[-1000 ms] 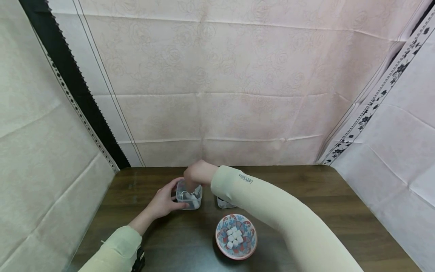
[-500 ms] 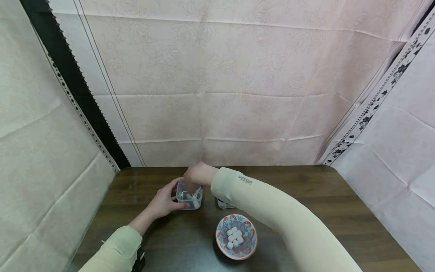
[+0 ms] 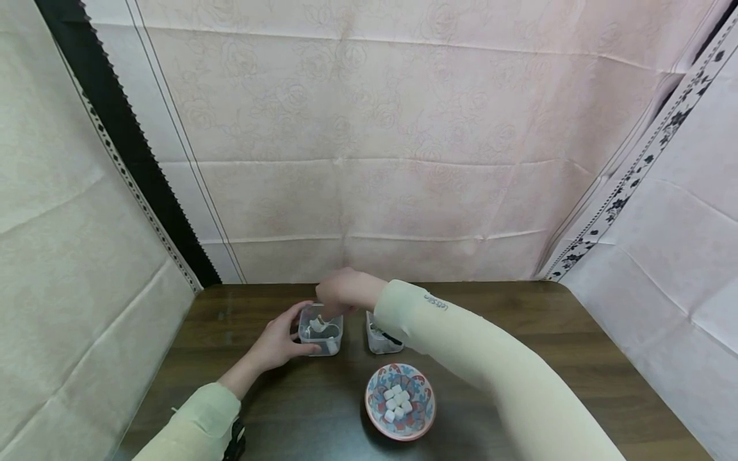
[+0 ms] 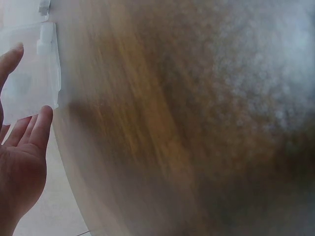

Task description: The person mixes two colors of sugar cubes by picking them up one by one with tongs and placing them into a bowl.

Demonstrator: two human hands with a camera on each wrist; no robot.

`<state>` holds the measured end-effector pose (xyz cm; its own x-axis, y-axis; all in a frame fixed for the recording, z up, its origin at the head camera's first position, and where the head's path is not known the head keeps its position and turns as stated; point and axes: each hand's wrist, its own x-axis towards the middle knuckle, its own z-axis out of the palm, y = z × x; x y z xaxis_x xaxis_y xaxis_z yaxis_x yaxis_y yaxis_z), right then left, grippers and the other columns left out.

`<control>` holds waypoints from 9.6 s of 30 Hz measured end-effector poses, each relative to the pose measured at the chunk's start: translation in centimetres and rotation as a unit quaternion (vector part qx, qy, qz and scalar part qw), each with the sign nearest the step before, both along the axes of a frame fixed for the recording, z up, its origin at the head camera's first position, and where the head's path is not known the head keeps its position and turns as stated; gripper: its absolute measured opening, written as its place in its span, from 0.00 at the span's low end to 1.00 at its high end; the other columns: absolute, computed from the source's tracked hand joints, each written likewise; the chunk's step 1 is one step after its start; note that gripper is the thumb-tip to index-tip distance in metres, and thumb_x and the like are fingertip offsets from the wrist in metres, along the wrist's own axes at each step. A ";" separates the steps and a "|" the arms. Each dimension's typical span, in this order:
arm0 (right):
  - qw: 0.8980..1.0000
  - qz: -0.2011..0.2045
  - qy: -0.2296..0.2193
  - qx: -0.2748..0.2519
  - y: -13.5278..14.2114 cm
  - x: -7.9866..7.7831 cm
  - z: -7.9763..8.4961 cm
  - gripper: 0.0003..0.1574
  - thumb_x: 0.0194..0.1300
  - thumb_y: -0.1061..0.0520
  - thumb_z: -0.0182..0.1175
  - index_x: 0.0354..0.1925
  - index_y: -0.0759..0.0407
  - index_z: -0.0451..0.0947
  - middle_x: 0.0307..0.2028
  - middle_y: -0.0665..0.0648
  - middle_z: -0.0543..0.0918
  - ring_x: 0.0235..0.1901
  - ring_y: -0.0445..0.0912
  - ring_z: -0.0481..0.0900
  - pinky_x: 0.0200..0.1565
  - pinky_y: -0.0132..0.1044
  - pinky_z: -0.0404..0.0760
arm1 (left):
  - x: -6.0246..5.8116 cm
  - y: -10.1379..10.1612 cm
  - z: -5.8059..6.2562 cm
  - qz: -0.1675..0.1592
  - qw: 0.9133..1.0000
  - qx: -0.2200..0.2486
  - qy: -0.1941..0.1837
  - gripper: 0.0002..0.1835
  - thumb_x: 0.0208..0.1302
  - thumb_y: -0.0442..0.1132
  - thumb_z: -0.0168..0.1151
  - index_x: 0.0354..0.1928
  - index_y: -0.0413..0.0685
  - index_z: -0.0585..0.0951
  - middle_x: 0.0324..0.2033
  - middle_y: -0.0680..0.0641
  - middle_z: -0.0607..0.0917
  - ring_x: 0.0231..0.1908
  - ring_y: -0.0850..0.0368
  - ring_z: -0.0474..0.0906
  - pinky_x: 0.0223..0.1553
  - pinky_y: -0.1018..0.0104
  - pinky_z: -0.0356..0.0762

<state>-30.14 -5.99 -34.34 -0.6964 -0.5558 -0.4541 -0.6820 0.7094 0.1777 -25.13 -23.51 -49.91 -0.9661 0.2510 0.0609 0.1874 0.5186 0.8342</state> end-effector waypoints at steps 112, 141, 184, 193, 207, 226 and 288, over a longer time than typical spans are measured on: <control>0.977 0.054 0.001 -0.208 17.8 5.8 4.4 0.28 0.72 0.44 0.65 0.17 0.44 0.69 0.15 0.40 0.60 0.17 0.36 0.54 0.22 0.33 0.53 | 0.2 0.2 0.1 0.002 1.000 -0.005 0.001 0.54 0.58 0.39 0.84 0.82 0.43 0.62 0.72 0.32 0.73 0.68 0.34 0.75 0.59 0.49 0.85; 0.998 0.002 -0.048 -0.030 4.6 -0.2 4.2 0.37 0.75 0.41 0.60 0.10 0.46 0.66 0.07 0.44 0.67 0.10 0.39 0.67 0.17 0.33 0.67 | 0.1 0.1 0.2 0.003 1.000 -0.003 -0.007 0.53 0.59 0.39 0.83 0.82 0.45 0.62 0.74 0.35 0.71 0.70 0.35 0.74 0.61 0.48 0.84; 0.989 -0.097 -0.095 0.063 -1.9 0.0 -0.3 0.14 0.74 0.47 0.65 0.49 0.54 0.81 0.27 0.52 0.79 0.16 0.42 0.72 0.20 0.33 0.72 | -0.2 0.1 0.0 -0.004 1.000 0.005 -0.012 0.52 0.58 0.38 0.84 0.81 0.48 0.63 0.74 0.37 0.72 0.70 0.37 0.74 0.62 0.49 0.83; 0.994 -0.060 -0.081 0.050 -1.1 0.0 -0.2 0.14 0.75 0.48 0.64 0.43 0.57 0.83 0.20 0.51 0.77 0.16 0.42 0.71 0.21 0.33 0.72 | -0.2 0.0 0.0 -0.004 1.000 0.007 -0.012 0.52 0.58 0.39 0.84 0.81 0.49 0.63 0.74 0.37 0.72 0.71 0.37 0.74 0.62 0.49 0.83; 0.999 0.011 -0.051 0.009 1.7 0.2 1.0 0.30 0.78 0.39 0.60 0.23 0.54 0.82 0.13 0.47 0.75 0.14 0.41 0.70 0.21 0.34 0.70 | 0.0 0.1 0.3 0.002 1.000 -0.003 -0.011 0.53 0.58 0.40 0.84 0.81 0.45 0.62 0.76 0.35 0.69 0.70 0.34 0.73 0.62 0.48 0.83; 0.990 0.101 0.008 -0.097 8.0 1.8 4.1 0.37 0.76 0.44 0.63 0.12 0.45 0.61 0.11 0.41 0.60 0.15 0.37 0.56 0.20 0.31 0.56 | 0.3 0.4 0.7 0.018 1.000 -0.014 -0.016 0.53 0.57 0.39 0.84 0.81 0.46 0.63 0.74 0.35 0.71 0.70 0.34 0.73 0.62 0.47 0.84; 0.976 0.090 -0.047 -0.195 20.6 10.9 -1.8 0.24 0.70 0.45 0.67 0.19 0.43 0.70 0.14 0.36 0.64 0.15 0.31 0.58 0.19 0.29 0.54 | 0.2 0.1 0.5 0.004 1.000 -0.008 -0.004 0.53 0.58 0.39 0.84 0.81 0.45 0.62 0.72 0.33 0.73 0.69 0.33 0.74 0.62 0.47 0.83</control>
<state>-19.23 14.62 -36.11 -0.5361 -0.8089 -0.2415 -0.8026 0.5771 -0.1512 -24.97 -23.43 -49.41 -0.9683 0.2448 0.0486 0.1764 0.5334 0.8273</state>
